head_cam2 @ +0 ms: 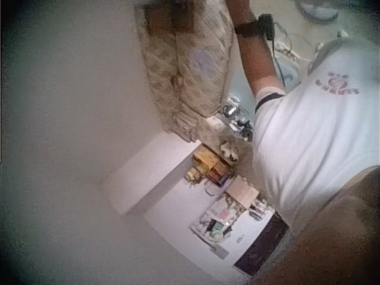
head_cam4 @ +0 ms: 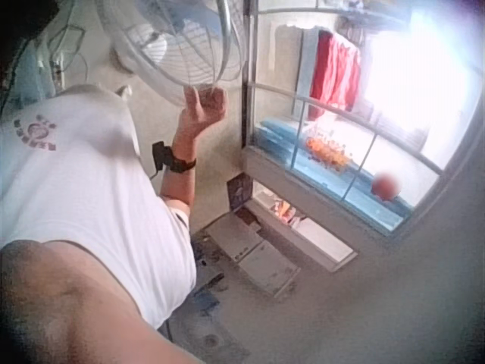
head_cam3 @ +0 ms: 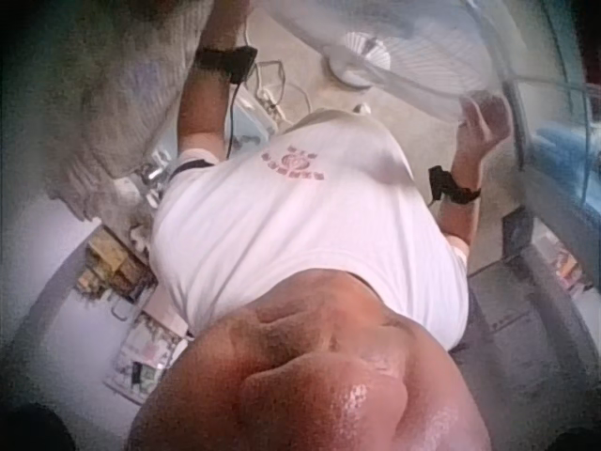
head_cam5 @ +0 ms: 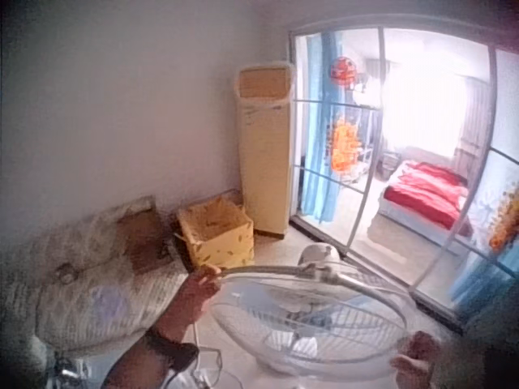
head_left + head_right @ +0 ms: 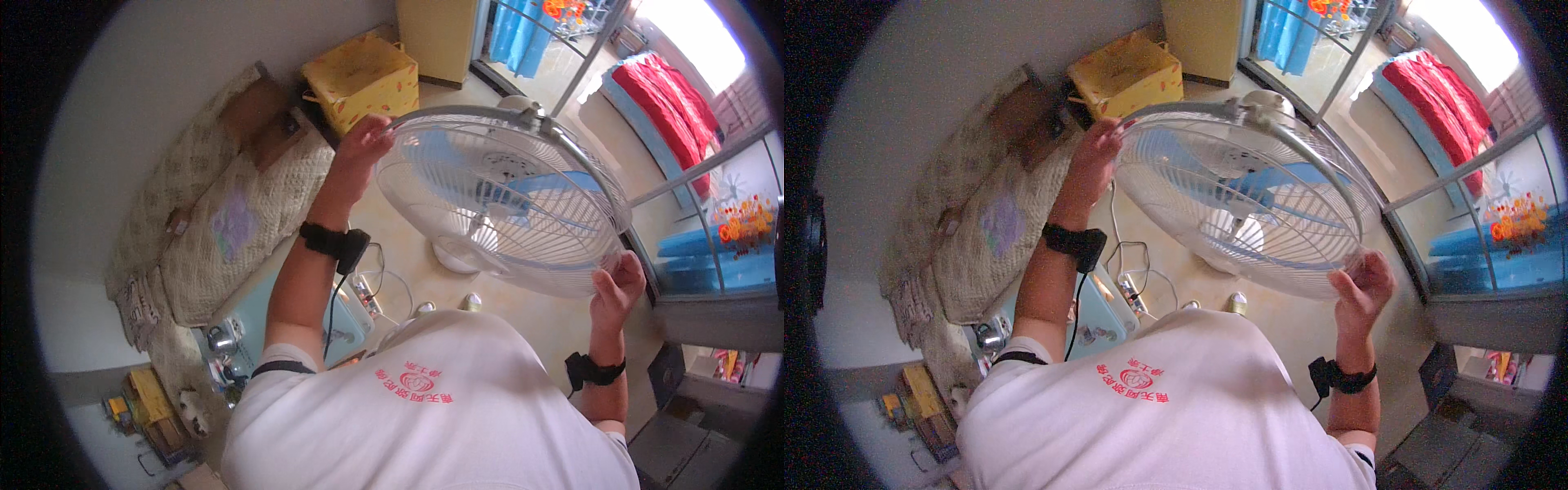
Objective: The person assembles a standing fan by attaching a blue fan blade to the motor hub, then securing the front and rear wire cages. The person also retrieves a cloth from a bathroom rack and wrings it over a basin before returning to complete the fan assembly.
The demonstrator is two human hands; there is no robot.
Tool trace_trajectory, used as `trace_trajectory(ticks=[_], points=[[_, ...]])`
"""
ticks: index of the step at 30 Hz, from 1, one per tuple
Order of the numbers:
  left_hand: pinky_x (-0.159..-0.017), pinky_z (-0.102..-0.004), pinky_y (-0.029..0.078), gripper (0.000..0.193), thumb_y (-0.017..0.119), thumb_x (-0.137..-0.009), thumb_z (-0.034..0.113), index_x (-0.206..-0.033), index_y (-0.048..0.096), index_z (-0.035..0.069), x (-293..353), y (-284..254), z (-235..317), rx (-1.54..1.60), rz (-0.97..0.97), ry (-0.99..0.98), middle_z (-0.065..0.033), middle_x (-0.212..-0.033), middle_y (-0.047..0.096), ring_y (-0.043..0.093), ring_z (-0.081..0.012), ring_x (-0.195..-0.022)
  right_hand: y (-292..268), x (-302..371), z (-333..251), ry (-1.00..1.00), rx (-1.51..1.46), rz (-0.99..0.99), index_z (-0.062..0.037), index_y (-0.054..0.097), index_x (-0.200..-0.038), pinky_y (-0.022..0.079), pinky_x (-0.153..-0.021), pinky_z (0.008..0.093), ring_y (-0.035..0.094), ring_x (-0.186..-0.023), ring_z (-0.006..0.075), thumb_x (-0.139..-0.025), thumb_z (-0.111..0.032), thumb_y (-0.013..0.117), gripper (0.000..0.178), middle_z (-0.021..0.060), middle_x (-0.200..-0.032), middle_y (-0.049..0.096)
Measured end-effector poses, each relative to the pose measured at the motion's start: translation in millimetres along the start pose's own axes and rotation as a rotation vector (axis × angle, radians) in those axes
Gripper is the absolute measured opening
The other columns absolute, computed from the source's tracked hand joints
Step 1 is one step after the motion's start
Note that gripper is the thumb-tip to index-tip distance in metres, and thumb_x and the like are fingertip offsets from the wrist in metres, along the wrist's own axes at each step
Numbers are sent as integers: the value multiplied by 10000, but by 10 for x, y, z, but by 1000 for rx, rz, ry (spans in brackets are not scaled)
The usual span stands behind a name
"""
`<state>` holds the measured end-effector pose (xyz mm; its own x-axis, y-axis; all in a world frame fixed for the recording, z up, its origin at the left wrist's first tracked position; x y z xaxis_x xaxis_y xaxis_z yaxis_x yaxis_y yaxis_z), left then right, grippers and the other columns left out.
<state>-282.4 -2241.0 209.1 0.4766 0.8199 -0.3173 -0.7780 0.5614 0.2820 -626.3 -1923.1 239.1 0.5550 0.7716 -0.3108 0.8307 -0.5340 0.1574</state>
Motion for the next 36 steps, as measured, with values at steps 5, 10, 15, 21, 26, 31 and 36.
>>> trace_trajectory(ticks=[5,10,15,21,26,31,36], points=[[-1079,-328,350,158,651,-977,194,-1082,580,99,1,94,65,-37,1,2,-57,-1251,607,512,-163,-1204,-2,-27,5,34,12,10,-34,620,-899,345,-590,191,493,-677,31,-719,-67,878,316,-60,-767,567],[-1087,-351,370,209,667,-968,200,-1115,568,89,84,244,212,-136,79,135,-85,-1248,602,524,-184,-1200,13,-41,-60,35,5,24,-31,622,-846,339,-568,201,483,-651,32,-766,-106,860,262,-58,-737,566],[-1046,-350,414,212,650,-982,216,-1124,574,78,115,454,339,-230,84,233,-88,-1229,604,550,-185,-1158,-8,-35,-58,36,-6,57,-34,633,-798,331,-549,199,476,-628,26,-838,-153,813,220,-55,-711,576],[-1029,-338,426,227,644,-990,230,-1133,583,65,161,576,447,-317,112,288,-86,-1221,603,559,-183,-1149,-29,-52,-19,74,-20,120,-34,651,-747,313,-490,199,458,-549,23,-905,-190,762,248,-53,-647,571],[-1063,-353,404,322,617,-1002,321,-1187,594,58,172,532,522,-334,194,247,-98,-1213,634,570,-189,-1162,1,-66,-34,78,-60,124,-34,660,-748,316,-477,203,459,-527,25,-910,-203,759,254,-51,-623,565],[-1044,-331,407,301,645,-985,288,-1153,628,39,150,523,588,-401,126,149,-83,-1174,649,580,-167,-1127,-14,-72,13,78,-58,132,-42,653,-737,319,-470,206,458,-519,25,-912,-198,755,256,-55,-618,557],[-1017,-313,422,310,682,-964,274,-1147,654,25,148,568,682,-395,-4,108,-56,-1243,607,575,-144,-1114,-48,-102,88,93,-104,165,-54,636,-713,308,-458,216,454,-502,32,-917,-188,744,267,-49,-606,550]])
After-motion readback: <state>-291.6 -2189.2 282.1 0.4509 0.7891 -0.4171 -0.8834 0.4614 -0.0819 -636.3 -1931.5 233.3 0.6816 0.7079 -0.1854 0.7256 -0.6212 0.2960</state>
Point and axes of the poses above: each hand's wrist, its own x-axis away from the middle knuckle, its own y-axis out of the palm, z = x × y, the point moved 7 cm from there along -x, towards the middle knuckle
